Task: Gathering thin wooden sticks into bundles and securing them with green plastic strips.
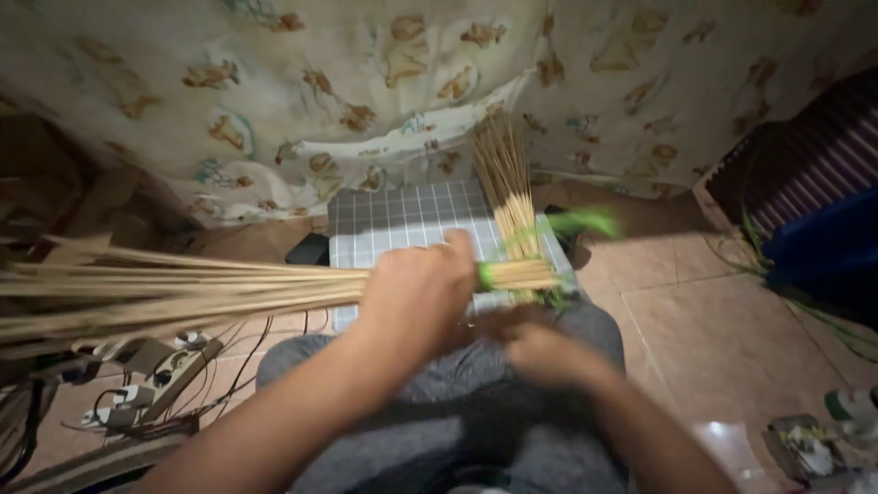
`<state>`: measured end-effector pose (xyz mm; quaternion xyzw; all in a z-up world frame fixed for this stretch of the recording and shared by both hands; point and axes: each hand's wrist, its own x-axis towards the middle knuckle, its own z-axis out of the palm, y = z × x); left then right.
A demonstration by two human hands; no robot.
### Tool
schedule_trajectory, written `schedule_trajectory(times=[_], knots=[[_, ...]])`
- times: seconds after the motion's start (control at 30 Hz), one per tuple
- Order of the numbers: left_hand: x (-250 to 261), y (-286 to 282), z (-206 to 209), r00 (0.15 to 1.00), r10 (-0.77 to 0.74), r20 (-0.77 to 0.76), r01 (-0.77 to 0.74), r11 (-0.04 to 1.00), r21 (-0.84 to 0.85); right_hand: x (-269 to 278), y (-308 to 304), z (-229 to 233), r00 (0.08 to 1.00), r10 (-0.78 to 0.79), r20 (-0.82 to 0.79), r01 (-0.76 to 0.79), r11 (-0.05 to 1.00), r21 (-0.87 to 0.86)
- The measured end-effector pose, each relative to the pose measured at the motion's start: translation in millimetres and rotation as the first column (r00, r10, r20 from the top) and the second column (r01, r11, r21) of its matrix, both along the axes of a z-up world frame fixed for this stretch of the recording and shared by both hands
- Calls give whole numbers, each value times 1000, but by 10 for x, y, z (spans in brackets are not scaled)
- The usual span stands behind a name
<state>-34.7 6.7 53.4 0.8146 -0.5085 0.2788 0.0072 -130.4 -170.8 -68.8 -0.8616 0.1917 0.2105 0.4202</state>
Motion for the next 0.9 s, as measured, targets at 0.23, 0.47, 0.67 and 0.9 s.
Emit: schedule_trajectory(times=[0.23, 0.47, 0.67, 0.9], knots=[[-14, -35, -1052, 1000, -14, -4, 14, 961, 276, -122, -137, 898, 500, 430, 752, -78, 887, -456], [339, 161, -583, 964, 201, -176, -174, 972, 161, 112, 129, -383, 385, 609, 694, -104, 776, -622], [57, 151, -1375, 999, 33, -28, -25, 970, 244, -165, -6, 764, 459, 378, 804, -132, 924, -359], [459, 121, -466, 963, 149, 225, -167, 984, 66, 117, 376, -367, 613, 232, 755, -180, 972, -152]])
